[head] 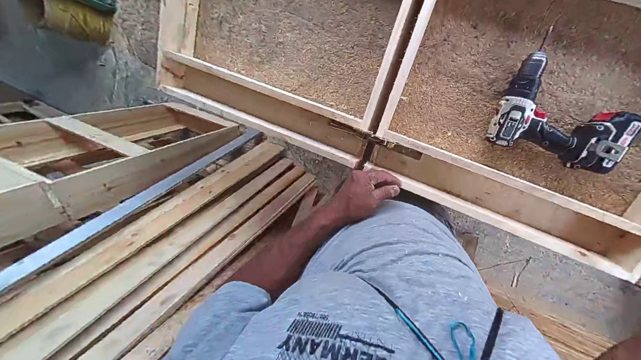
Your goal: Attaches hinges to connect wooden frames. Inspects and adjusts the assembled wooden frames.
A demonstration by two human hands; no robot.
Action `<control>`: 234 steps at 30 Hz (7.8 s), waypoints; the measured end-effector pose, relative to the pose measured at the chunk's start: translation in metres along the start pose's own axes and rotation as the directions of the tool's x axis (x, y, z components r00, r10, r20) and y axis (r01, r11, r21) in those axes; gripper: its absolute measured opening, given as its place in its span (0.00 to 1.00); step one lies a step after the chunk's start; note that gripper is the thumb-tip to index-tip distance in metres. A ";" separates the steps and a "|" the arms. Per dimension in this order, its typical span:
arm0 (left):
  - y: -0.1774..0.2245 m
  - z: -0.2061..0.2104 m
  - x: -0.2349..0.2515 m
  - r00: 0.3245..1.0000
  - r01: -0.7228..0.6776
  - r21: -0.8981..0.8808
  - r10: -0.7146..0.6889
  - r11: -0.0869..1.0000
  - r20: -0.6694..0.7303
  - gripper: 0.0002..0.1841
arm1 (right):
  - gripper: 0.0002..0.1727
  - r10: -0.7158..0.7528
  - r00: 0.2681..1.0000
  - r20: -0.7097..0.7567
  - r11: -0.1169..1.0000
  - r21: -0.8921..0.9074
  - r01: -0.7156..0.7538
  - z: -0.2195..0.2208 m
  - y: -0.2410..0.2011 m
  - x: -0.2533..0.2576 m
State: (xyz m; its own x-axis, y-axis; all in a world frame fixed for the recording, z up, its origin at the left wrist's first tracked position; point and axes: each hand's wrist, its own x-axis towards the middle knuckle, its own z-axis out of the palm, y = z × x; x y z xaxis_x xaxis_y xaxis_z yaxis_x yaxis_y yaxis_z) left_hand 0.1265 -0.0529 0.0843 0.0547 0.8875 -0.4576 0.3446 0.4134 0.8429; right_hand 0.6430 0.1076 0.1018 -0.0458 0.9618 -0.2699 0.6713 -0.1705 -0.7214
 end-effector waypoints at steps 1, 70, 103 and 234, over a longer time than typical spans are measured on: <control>0.006 0.007 0.008 0.998 0.030 -0.113 -0.023 0.993 0.057 0.14 | 0.42 -0.063 0.983 0.172 0.996 0.065 0.053 0.034 -0.039 -0.018; -0.060 -0.091 0.031 0.418 0.302 -0.501 -0.585 0.811 -0.695 0.01 | 0.19 0.308 0.819 0.484 0.908 -0.406 -0.102 -0.122 0.125 0.002; 0.031 0.057 -0.023 0.894 0.283 -0.141 -0.314 0.949 -0.320 0.16 | 0.38 0.203 0.925 -0.320 0.954 -0.148 -0.261 -0.070 0.086 0.015; -0.062 -0.062 0.024 0.831 0.120 -0.465 -0.345 0.877 -0.436 0.32 | 0.53 -0.081 0.699 0.711 0.883 -0.273 0.381 0.346 -0.283 0.065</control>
State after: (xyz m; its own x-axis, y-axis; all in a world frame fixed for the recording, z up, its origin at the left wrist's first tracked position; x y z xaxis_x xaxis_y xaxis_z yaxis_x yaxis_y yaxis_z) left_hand 0.0480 -0.0442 0.0383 -0.4821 0.6840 -0.5475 -0.1269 0.5638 0.8161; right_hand 0.1937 0.1447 0.0677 -0.6126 0.5335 -0.5832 0.7775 0.2741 -0.5660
